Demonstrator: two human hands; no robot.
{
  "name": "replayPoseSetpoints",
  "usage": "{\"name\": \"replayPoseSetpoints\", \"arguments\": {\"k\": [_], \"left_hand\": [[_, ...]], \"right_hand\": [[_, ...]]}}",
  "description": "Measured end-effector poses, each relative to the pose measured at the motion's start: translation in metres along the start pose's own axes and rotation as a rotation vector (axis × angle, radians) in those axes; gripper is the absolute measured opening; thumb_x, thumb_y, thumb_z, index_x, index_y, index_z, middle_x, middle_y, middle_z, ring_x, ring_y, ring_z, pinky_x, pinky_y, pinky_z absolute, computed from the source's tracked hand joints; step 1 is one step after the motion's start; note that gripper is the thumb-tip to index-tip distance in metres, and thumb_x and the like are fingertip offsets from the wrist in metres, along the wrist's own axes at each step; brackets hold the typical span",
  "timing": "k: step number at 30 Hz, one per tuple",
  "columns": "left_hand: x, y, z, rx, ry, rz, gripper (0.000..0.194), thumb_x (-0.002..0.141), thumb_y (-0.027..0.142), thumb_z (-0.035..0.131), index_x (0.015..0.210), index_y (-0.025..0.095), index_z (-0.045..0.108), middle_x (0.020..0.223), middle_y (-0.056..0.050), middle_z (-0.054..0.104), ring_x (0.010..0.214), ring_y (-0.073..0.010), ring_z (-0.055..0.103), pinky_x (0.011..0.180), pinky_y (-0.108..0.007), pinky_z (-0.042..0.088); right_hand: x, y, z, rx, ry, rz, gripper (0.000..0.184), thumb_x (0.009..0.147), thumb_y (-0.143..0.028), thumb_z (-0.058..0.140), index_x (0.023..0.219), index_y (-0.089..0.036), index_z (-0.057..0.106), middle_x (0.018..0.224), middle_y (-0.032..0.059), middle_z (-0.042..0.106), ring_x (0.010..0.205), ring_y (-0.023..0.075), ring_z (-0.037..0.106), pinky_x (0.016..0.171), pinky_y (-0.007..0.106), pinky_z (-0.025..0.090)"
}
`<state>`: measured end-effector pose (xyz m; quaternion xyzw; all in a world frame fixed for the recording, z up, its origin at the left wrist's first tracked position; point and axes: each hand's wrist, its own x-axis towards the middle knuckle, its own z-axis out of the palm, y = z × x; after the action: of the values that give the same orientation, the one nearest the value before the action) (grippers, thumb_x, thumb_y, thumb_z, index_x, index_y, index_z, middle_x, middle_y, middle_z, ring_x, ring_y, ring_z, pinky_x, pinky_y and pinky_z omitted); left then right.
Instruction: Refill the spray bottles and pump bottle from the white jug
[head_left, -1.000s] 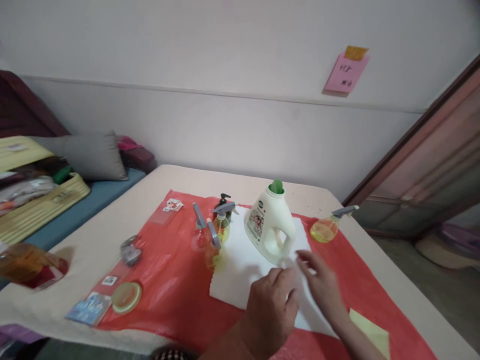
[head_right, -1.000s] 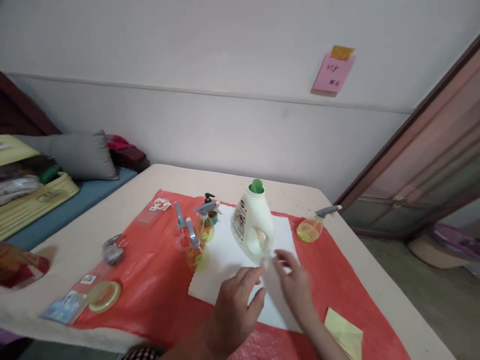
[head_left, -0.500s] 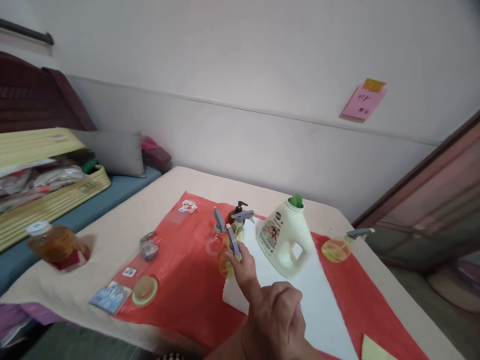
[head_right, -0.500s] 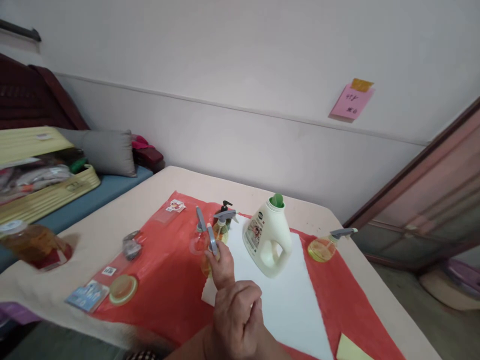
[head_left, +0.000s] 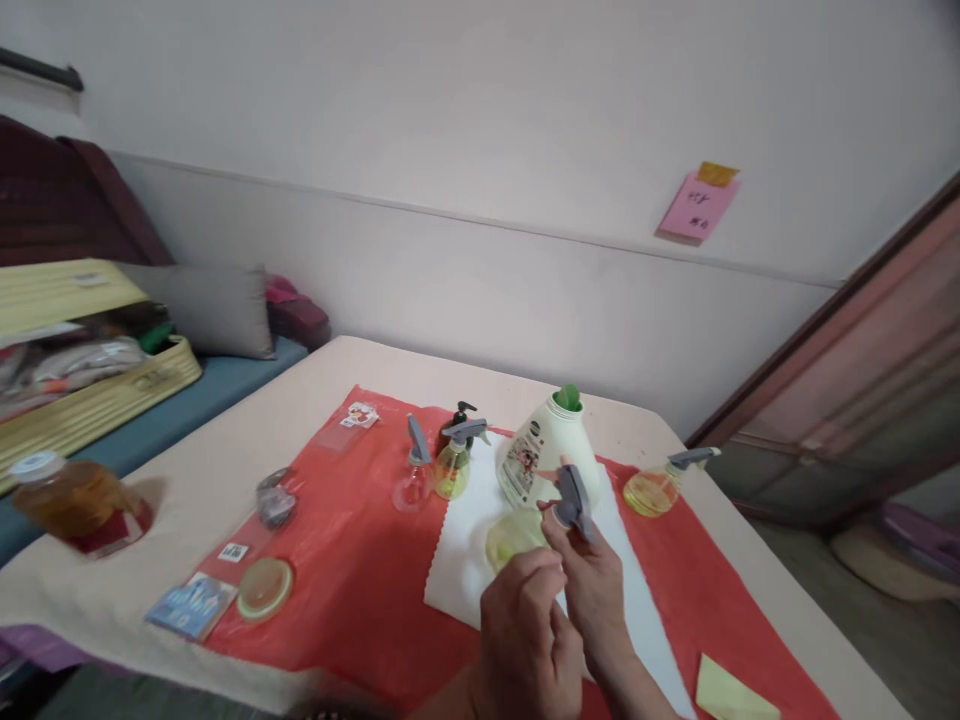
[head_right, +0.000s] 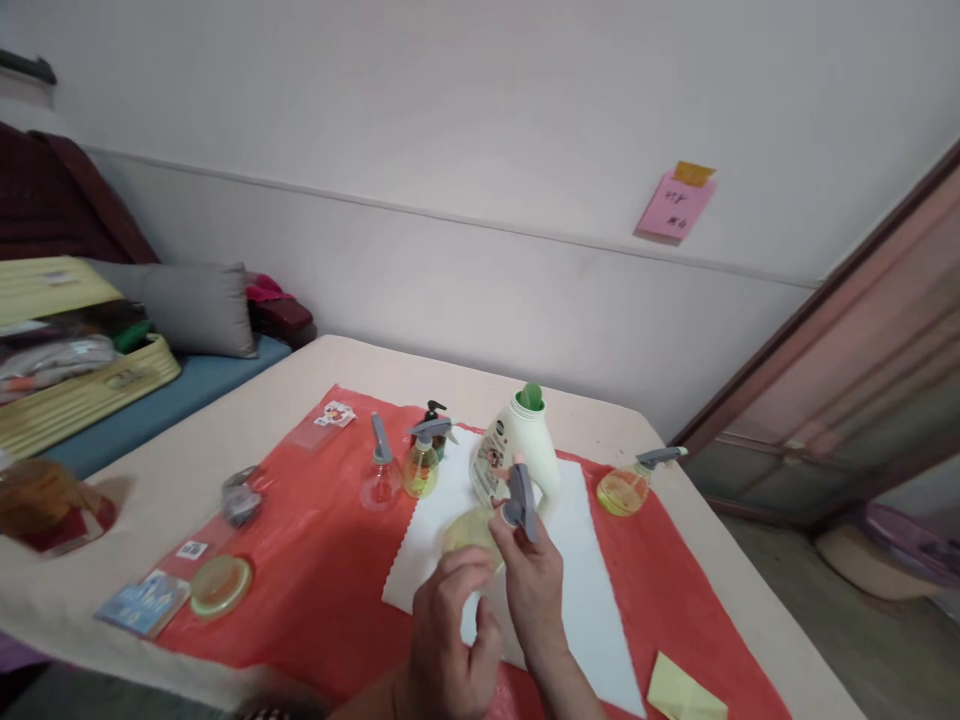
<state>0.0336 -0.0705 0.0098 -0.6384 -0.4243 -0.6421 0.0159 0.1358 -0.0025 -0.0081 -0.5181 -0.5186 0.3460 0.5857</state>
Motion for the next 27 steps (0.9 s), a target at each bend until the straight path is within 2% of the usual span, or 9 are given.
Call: {"name": "replayPoseSetpoints", "arguments": {"k": [2, 4, 7, 10, 13, 17, 20, 23, 27], "left_hand": [[-0.003, 0.001, 0.01, 0.104, -0.051, -0.037, 0.06, 0.074, -0.001, 0.047, 0.132, 0.017, 0.045, 0.124, -0.016, 0.062, 0.123, -0.0254, 0.058, 0.1, -0.043, 0.052], [-0.007, 0.0, 0.02, 0.214, -0.176, -0.066, 0.069, 0.074, 0.002, 0.054, 0.14, 0.014, 0.038, 0.135, -0.02, 0.055, 0.132, -0.0321, 0.049, 0.106, -0.054, 0.047], [-0.012, -0.007, 0.032, 0.344, -0.315, -0.076, 0.08, 0.077, 0.018, 0.068, 0.146, 0.011, 0.03, 0.142, -0.024, 0.047, 0.134, -0.0397, 0.045, 0.107, -0.064, 0.042], [-0.014, -0.015, 0.04, 0.374, -0.303, -0.052, 0.076, 0.08, 0.029, 0.071, 0.144, 0.014, 0.032, 0.132, -0.021, 0.053, 0.126, -0.0363, 0.051, 0.103, -0.057, 0.047], [-0.013, -0.019, 0.045, 0.295, -0.26, -0.013, 0.065, 0.081, 0.024, 0.067, 0.138, 0.015, 0.038, 0.119, -0.015, 0.058, 0.114, -0.0306, 0.057, 0.097, -0.048, 0.052], [-0.014, -0.016, 0.046, 0.155, -0.303, -0.041, 0.072, 0.069, 0.015, 0.068, 0.135, 0.018, 0.039, 0.117, -0.012, 0.059, 0.107, -0.029, 0.058, 0.093, -0.048, 0.054], [-0.017, -0.012, 0.042, 0.048, -0.386, -0.229, 0.077, 0.062, 0.013, 0.07, 0.131, 0.022, 0.04, 0.116, -0.01, 0.06, 0.106, -0.0299, 0.059, 0.093, -0.05, 0.053], [-0.012, -0.008, 0.036, -0.138, -0.526, -0.518, 0.079, 0.058, 0.016, 0.075, 0.129, 0.025, 0.043, 0.121, -0.01, 0.06, 0.11, -0.0312, 0.059, 0.096, -0.051, 0.05], [0.005, -0.001, 0.027, -0.77, -0.765, -0.821, 0.089, 0.055, 0.017, 0.08, 0.136, 0.027, 0.044, 0.133, -0.009, 0.058, 0.118, -0.031, 0.058, 0.1, -0.046, 0.046]], "right_hand": [[0.004, -0.004, -0.012, 0.096, 0.059, 0.054, 0.049, 0.075, -0.055, 0.078, 0.105, -0.018, 0.073, 0.107, 0.0093, 0.069, 0.099, 0.0285, 0.065, 0.089, 0.038, 0.053], [0.004, -0.01, -0.019, 0.173, 0.095, 0.093, 0.049, 0.073, -0.053, 0.081, 0.105, -0.017, 0.073, 0.11, 0.0102, 0.068, 0.105, 0.0298, 0.063, 0.096, 0.041, 0.05], [-0.003, -0.019, -0.026, 0.209, 0.057, 0.092, 0.046, 0.073, -0.051, 0.081, 0.103, -0.017, 0.074, 0.109, 0.0109, 0.069, 0.102, 0.0304, 0.065, 0.095, 0.042, 0.051], [-0.01, -0.027, -0.036, 0.195, -0.009, 0.075, 0.042, 0.075, -0.05, 0.081, 0.102, -0.019, 0.075, 0.109, 0.0099, 0.069, 0.099, 0.0297, 0.066, 0.089, 0.039, 0.054], [-0.013, -0.034, -0.049, 0.197, -0.074, 0.102, 0.042, 0.075, -0.05, 0.082, 0.104, -0.019, 0.075, 0.11, 0.0093, 0.069, 0.099, 0.0286, 0.065, 0.086, 0.035, 0.055], [-0.012, -0.036, -0.064, 0.251, -0.141, 0.11, 0.041, 0.074, -0.048, 0.084, 0.101, -0.019, 0.076, 0.107, 0.0097, 0.069, 0.094, 0.0266, 0.065, 0.08, 0.031, 0.055], [-0.011, -0.033, -0.068, 0.271, -0.158, 0.107, 0.037, 0.074, -0.047, 0.085, 0.098, -0.02, 0.077, 0.103, 0.009, 0.069, 0.091, 0.0252, 0.065, 0.08, 0.03, 0.054], [-0.009, -0.029, -0.071, 0.323, -0.185, 0.118, 0.032, 0.075, -0.044, 0.086, 0.095, -0.02, 0.077, 0.097, 0.0073, 0.068, 0.09, 0.0238, 0.064, 0.08, 0.029, 0.052], [-0.006, -0.026, -0.079, 0.602, -0.377, 0.149, 0.035, 0.073, -0.043, 0.087, 0.097, -0.02, 0.077, 0.092, 0.0076, 0.067, 0.086, 0.0251, 0.064, 0.083, 0.035, 0.052]]}}
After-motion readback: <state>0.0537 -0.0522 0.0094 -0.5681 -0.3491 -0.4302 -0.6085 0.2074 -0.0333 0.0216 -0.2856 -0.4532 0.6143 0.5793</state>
